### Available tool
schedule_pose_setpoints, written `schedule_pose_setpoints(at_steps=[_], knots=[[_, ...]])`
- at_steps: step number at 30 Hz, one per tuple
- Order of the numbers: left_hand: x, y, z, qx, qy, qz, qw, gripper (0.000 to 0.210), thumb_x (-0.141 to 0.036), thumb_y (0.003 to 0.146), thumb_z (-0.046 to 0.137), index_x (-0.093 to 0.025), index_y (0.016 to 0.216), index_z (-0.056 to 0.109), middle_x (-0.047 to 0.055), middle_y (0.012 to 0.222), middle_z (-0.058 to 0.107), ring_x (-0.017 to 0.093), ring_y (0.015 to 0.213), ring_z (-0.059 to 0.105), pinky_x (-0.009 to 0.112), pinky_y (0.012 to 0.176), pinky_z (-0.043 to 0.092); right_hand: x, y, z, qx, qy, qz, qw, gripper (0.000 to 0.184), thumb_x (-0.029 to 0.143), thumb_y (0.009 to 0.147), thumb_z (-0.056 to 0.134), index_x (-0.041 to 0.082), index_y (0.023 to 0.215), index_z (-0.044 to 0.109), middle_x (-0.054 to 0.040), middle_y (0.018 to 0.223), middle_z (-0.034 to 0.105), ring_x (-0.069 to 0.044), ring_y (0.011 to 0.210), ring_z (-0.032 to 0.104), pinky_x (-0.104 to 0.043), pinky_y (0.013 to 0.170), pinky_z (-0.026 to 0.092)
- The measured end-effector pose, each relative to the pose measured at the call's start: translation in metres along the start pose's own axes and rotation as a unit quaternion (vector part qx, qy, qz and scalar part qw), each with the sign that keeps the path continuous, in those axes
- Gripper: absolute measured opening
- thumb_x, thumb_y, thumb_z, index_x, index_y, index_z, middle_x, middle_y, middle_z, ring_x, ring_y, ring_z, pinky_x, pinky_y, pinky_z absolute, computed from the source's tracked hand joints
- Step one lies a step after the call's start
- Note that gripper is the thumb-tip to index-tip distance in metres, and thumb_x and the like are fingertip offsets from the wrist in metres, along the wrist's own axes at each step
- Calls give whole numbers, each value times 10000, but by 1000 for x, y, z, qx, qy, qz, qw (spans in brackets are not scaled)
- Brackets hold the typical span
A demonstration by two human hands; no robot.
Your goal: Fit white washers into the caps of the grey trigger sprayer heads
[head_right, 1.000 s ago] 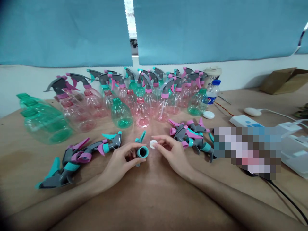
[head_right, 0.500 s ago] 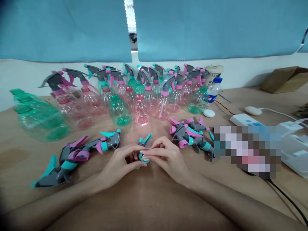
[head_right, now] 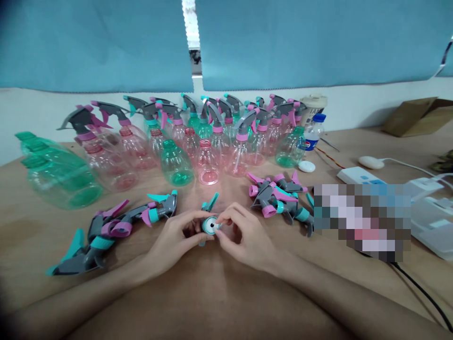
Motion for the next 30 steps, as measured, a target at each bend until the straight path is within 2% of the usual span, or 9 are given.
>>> schedule_pose_setpoints(at_steps=[4,12,21,30], knots=[[0,-1,0,-11,29,20,999,243,-201,785,678,-208,1024,637,-25,754,609,105,608,518,210,559,423,1,0,1,19,-12,15,1000,157,105,779,578,183,915,568,-4,828,521,-99,636,493,-226,538,390],[-3,-3,0,-22,63,47,997,259,-188,774,700,-218,1023,633,-27,767,604,108,620,522,212,579,434,-1,2,2,10,-1,34,999,78,139,808,565,186,867,543,5,785,535,-103,633,497,-221,534,385],[0,-3,1,-20,85,55,995,268,-210,785,694,-217,1042,619,-25,758,593,118,632,528,231,615,454,-5,-1,3,27,-24,27,999,139,130,790,566,192,914,565,10,785,547,-93,606,499,-218,536,390],[-3,-4,0,-6,86,63,994,229,-193,811,660,-214,1036,625,-18,789,586,114,644,525,224,603,449,-6,-1,6,20,-30,29,999,178,150,762,573,209,930,558,43,671,541,-94,554,498,-222,540,403]])
Point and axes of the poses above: each hand's wrist, its own y-axis towards the middle knuckle, its own z-axis out of the palm, x = y × z, the point moved 2 cm from there along y, towards the middle knuckle
